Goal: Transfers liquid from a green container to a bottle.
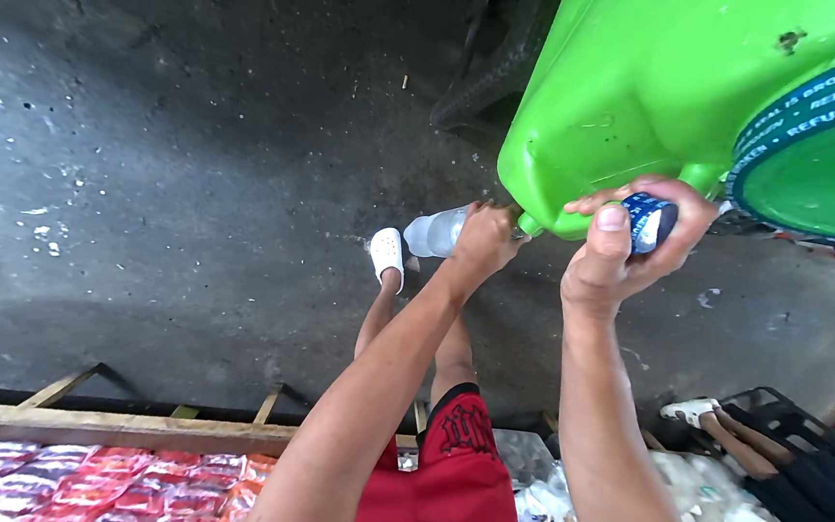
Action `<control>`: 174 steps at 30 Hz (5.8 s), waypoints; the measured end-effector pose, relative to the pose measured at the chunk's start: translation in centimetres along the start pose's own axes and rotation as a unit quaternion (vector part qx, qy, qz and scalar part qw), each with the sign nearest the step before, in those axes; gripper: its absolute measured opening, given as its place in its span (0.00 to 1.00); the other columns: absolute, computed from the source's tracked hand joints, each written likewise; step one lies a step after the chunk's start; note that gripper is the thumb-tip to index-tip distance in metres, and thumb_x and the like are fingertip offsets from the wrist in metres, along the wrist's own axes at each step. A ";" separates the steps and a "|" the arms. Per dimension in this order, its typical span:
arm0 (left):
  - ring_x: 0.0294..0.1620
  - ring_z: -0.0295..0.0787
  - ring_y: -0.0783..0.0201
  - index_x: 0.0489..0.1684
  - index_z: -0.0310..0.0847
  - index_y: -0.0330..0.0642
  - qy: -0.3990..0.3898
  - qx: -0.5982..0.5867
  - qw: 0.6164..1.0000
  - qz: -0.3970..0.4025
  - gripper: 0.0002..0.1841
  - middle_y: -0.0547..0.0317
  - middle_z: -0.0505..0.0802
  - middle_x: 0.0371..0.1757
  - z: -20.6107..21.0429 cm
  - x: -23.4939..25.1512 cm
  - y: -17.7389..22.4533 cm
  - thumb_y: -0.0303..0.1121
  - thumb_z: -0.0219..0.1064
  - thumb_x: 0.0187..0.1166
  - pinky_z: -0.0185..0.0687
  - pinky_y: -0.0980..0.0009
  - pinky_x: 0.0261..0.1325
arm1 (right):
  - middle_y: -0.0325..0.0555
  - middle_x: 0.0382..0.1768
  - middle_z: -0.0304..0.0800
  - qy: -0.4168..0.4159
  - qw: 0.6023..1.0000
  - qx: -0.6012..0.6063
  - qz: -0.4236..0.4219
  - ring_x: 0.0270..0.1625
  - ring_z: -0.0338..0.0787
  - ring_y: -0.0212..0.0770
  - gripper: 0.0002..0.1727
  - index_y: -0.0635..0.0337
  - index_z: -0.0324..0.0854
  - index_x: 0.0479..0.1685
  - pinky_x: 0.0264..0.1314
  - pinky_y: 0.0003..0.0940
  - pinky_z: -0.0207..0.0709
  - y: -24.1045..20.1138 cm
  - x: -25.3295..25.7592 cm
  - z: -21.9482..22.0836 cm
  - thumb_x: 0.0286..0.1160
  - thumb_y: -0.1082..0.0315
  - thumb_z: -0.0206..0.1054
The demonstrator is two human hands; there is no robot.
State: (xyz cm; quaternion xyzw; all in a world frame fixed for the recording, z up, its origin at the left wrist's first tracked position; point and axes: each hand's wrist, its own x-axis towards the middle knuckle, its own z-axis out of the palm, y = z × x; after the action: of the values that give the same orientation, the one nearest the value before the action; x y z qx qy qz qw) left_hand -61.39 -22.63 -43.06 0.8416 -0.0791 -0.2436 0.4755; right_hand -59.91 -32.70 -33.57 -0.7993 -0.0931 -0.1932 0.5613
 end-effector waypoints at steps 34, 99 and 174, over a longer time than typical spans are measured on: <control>0.55 0.91 0.46 0.44 0.91 0.36 0.026 -0.017 0.999 0.011 0.12 0.45 0.95 0.44 -0.4 -0.6 0.8 0.36 0.77 0.73 0.71 0.43 0.74 | 0.29 0.41 0.85 -0.002 1.000 0.002 0.010 0.40 0.90 0.32 0.18 0.46 0.74 0.61 0.45 0.37 0.91 0.0 -0.2 -0.2 0.78 0.52 0.68; 0.57 0.91 0.49 0.50 0.90 0.39 0.004 0.009 1.000 0.010 0.17 0.47 0.96 0.47 1.1 0.5 -0.6 0.43 0.74 0.76 0.69 0.44 0.78 | 0.35 0.42 0.84 -0.008 1.000 -0.015 0.023 0.39 0.90 0.36 0.19 0.53 0.72 0.62 0.43 0.40 0.91 -0.1 -0.3 -0.3 0.81 0.54 0.66; 0.60 0.90 0.51 0.52 0.91 0.40 -0.011 0.004 1.000 0.014 0.17 0.49 0.96 0.50 1.2 0.6 -1.6 0.43 0.74 0.75 0.67 0.45 0.79 | 0.36 0.42 0.83 -0.003 1.000 -0.001 0.022 0.40 0.90 0.37 0.20 0.53 0.72 0.61 0.44 0.41 0.90 0.2 -0.8 0.1 0.79 0.54 0.67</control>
State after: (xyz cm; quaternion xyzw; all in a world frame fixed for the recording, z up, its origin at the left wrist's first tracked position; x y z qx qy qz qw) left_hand -61.59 -22.87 -45.14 0.8393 -0.0970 -0.2462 0.4750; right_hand -60.57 -32.66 -34.08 -0.8022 -0.0769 -0.1789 0.5644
